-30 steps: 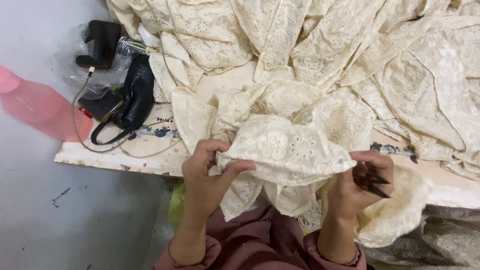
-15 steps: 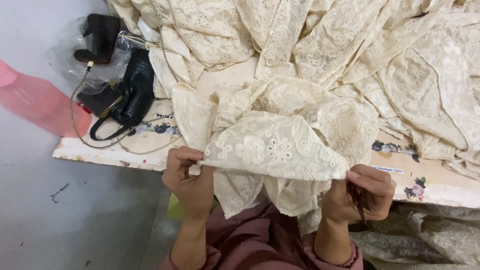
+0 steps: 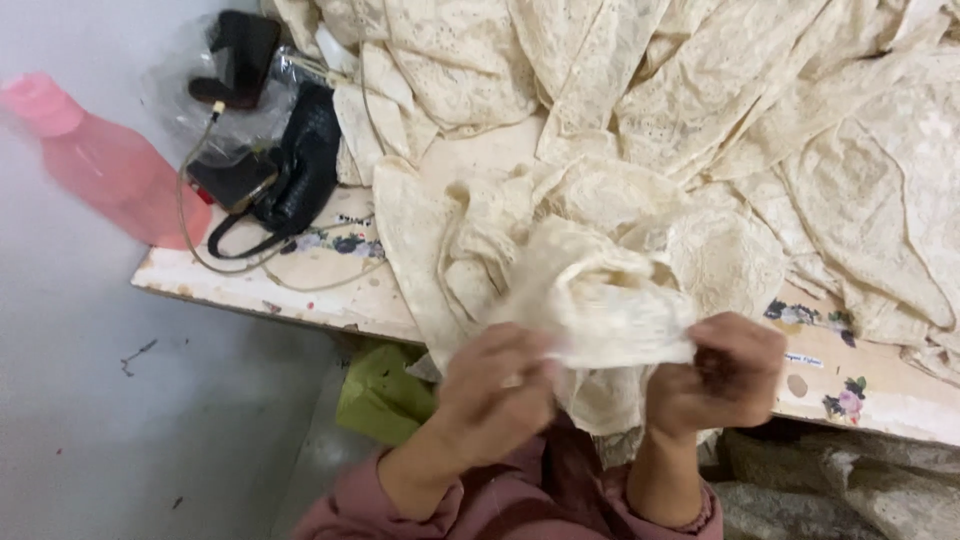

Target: Trimming excess threads from lace fabric using thread snips

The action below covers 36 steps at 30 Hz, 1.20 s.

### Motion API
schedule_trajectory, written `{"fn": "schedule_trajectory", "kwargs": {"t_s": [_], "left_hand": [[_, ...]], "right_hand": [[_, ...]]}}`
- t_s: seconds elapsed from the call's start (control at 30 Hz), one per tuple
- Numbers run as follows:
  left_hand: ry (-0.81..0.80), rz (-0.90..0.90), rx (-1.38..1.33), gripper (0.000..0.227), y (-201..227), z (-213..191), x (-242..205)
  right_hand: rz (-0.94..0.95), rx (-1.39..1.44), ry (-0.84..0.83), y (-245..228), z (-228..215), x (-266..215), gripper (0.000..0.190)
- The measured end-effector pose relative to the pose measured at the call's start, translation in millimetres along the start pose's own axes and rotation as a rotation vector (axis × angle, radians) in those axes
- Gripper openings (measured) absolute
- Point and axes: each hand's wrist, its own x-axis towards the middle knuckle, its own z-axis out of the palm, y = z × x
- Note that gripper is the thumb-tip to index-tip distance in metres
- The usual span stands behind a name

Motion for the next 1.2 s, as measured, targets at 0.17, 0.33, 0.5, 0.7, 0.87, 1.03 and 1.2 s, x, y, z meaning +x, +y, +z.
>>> {"fn": "schedule_trajectory", "kwargs": {"t_s": [0.17,0.33,0.5,0.7,0.87,1.03,1.2], "left_hand": [[0.106,-0.391,0.072,0.014,-13,-26,-22],[-0.243,-0.866,-0.504,0.012,-29,-48,7],[-0.347,-1.09,-1.137,0.026,-27,-45,20],[-0.36,-1.025,-1.137,0.032,-22,-40,30],[-0.317,-1.004,-1.034,0.011,-19,-34,24],[-0.364,-0.896,0.01,0.004,-35,-21,4],[-0.322,-1.103,-0.071,0.018,-31,-20,-7]], "right_hand": [[0.179,-0.155,0.035,17,-33,-10,0.021],[0.838,0.35,-0.349,17,-61,8,0.015],[0.952,0.44,-0.297,22,-42,10,0.015],[0.943,0.224,-0.272,12,-37,10,0.02],[0.905,0.022,-0.363,9,-43,-2,0.017],[1.296,0.872,-0.117,0,-47,13,0.019],[1.213,1.031,0.086,-5,-44,16,0.023]]}}
